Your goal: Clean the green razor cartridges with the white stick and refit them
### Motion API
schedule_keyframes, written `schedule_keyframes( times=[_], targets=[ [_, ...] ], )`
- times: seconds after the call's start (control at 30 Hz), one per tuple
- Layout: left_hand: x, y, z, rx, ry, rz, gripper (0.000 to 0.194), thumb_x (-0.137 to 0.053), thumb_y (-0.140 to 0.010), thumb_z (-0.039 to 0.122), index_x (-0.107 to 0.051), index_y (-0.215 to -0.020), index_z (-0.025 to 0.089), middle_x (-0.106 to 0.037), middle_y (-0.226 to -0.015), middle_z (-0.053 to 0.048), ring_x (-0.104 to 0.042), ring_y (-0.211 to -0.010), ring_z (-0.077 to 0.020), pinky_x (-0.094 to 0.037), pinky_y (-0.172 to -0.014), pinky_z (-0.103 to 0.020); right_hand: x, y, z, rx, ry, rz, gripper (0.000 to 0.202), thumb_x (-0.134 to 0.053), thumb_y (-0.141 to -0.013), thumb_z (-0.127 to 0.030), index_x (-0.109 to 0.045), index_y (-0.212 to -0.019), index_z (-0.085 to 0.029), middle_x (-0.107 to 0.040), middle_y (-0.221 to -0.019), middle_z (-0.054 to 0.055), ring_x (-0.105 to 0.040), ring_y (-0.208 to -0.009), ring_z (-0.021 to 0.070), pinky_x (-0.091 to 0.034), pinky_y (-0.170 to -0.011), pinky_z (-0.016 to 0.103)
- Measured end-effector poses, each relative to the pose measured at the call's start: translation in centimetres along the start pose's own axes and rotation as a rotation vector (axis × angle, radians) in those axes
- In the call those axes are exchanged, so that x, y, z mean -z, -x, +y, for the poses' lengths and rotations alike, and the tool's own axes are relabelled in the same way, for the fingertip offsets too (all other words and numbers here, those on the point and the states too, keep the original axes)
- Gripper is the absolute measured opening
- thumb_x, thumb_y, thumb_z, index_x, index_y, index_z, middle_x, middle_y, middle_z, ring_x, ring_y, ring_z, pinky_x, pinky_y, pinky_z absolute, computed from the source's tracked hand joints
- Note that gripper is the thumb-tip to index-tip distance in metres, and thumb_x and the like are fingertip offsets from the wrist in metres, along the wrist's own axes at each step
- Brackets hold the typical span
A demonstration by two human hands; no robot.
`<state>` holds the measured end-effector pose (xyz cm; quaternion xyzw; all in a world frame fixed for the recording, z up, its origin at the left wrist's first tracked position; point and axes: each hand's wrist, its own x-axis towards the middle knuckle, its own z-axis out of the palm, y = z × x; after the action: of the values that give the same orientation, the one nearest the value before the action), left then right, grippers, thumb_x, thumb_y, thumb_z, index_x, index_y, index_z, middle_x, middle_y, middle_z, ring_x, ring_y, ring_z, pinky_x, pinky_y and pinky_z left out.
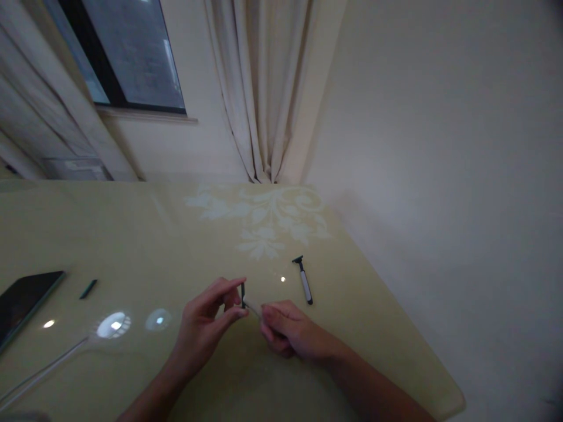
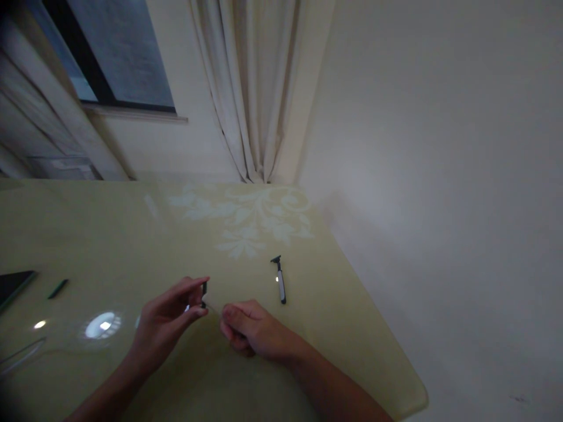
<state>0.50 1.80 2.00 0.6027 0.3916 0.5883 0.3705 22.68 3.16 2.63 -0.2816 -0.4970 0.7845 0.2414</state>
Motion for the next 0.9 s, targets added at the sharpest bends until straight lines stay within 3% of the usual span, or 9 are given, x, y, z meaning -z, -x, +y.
schedule_keyframes(
  times=[0.17,0.33,0.47,0.57,0.7,0.8,0.9],
  targets=[
    [0.0,-0.1,0.0,0.013,0.012,0.004,0.042,-0.087,-0.084,0.021,-0.082,-0.124,0.033,-0.063,-0.078,0.002,-0.059,-0.072,-0.0132,-0.051,-0.066,-0.023,0.1,0.0,-0.1,0.054,-0.051,0.059,0.062,-0.062,-0.094,-0.078,-0.051,-0.073,-0.021,-0.032,-0.047,-0.013,-0.019,-0.038,0.0055,-0.014,-0.038,0.022],
    [-0.3,-0.2,0.1,0.043,0.053,-0.001,0.039,-0.087,-0.085,0.024,-0.083,-0.123,0.032,-0.063,-0.078,0.000,-0.059,-0.072,-0.0143,-0.050,-0.067,-0.024,-0.2,0.0,0.2,-0.004,-0.048,-0.025,0.062,-0.063,-0.094,-0.077,-0.053,-0.072,-0.020,-0.036,-0.048,-0.011,-0.023,-0.038,0.0054,-0.016,-0.037,0.021],
    [-0.2,-0.2,0.3,0.110,0.101,-0.032,0.037,-0.089,-0.083,0.029,-0.085,-0.120,0.030,-0.062,-0.079,-0.001,-0.057,-0.072,-0.0149,-0.048,-0.067,-0.025,-0.2,-0.1,0.2,0.041,-0.100,0.021,0.061,-0.064,-0.094,-0.076,-0.051,-0.071,-0.021,-0.032,-0.047,-0.012,-0.020,-0.038,0.0058,-0.014,-0.036,0.021],
    [-0.3,0.0,0.0,0.217,0.163,-0.039,0.037,-0.093,-0.079,0.035,-0.087,-0.115,0.028,-0.063,-0.081,-0.002,-0.057,-0.074,-0.0162,-0.047,-0.068,-0.026,-0.2,-0.1,0.2,0.052,-0.060,0.024,0.061,-0.063,-0.095,-0.076,-0.053,-0.071,-0.020,-0.035,-0.048,-0.011,-0.023,-0.038,0.0062,-0.016,-0.036,0.020],
    [-0.5,0.6,-0.9,0.419,0.360,0.048,0.046,-0.094,-0.076,0.047,-0.085,-0.116,0.027,-0.069,-0.092,-0.006,-0.057,-0.079,-0.0173,-0.045,-0.072,-0.028,-0.1,0.0,0.2,0.053,-0.019,-0.047,0.061,-0.062,-0.097,-0.075,-0.054,-0.072,-0.019,-0.037,-0.050,-0.010,-0.025,-0.039,0.0060,-0.018,-0.037,0.020],
    [-0.8,1.0,-1.4,0.524,0.567,0.046,0.055,-0.092,-0.077,0.053,-0.083,-0.121,0.022,-0.064,-0.081,-0.003,-0.048,-0.070,-0.0130,-0.041,-0.068,-0.027,0.2,0.0,0.2,0.122,-0.047,0.032,0.061,-0.059,-0.098,-0.075,-0.050,-0.071,-0.021,-0.033,-0.049,-0.011,-0.021,-0.039,0.0062,-0.015,-0.036,0.021],
    [-1.2,1.3,-1.6,0.609,0.726,0.019,0.057,-0.091,-0.077,0.055,-0.083,-0.122,0.021,-0.057,-0.075,0.000,-0.046,-0.067,-0.0118,-0.039,-0.066,-0.027,0.3,0.0,0.0,0.144,0.079,0.062,0.060,-0.054,-0.103,-0.072,-0.053,-0.075,-0.019,-0.037,-0.053,-0.009,-0.024,-0.042,0.0066,-0.017,-0.039,0.021]
  ],
)
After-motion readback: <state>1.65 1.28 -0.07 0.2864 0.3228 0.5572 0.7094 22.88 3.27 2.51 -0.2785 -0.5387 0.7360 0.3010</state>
